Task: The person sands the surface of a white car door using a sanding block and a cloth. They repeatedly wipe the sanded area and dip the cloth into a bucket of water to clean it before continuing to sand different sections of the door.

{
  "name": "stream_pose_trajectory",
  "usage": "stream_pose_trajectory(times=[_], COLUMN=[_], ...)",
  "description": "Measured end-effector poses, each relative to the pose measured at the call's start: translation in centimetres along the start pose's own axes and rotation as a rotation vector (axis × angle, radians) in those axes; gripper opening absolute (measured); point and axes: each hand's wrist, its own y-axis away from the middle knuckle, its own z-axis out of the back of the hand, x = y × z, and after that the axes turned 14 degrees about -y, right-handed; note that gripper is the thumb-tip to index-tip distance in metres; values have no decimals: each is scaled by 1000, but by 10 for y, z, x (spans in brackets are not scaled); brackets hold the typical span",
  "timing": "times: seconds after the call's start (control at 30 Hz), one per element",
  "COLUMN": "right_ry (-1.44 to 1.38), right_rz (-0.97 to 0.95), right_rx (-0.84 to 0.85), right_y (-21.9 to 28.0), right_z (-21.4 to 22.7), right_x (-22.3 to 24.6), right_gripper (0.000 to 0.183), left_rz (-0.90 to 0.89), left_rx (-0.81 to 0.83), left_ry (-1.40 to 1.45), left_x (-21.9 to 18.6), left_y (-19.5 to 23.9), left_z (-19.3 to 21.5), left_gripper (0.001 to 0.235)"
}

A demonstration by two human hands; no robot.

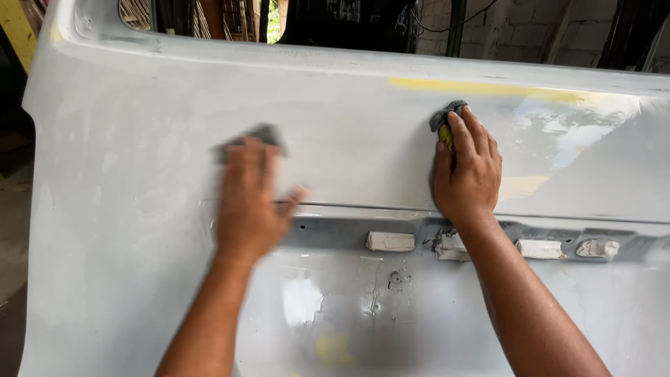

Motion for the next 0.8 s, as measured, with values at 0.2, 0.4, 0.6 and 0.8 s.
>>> stream_pose_trajectory(times=[0.2, 0.4, 0.6, 0.8], right_ry=[-25, -37, -24, -64], right_rz=[-10, -50, -44, -90], right_rx=[1, -7, -11, -40], right_y=[-4, 0, 0, 0], right_z=[2, 1, 2, 5], right_x=[5, 6, 9, 10], right_gripper=[43, 44, 43, 42], left_rz=[-323, -209, -188, -259], left_rx=[-175, 17, -193, 8], left_ry=[54, -80, -1, 19], left_x=[-121, -26, -100, -61], left_y=[-12, -49, -68, -98], left_z=[-26, -10, -28, -11], left_gripper=[114, 100, 105, 100])
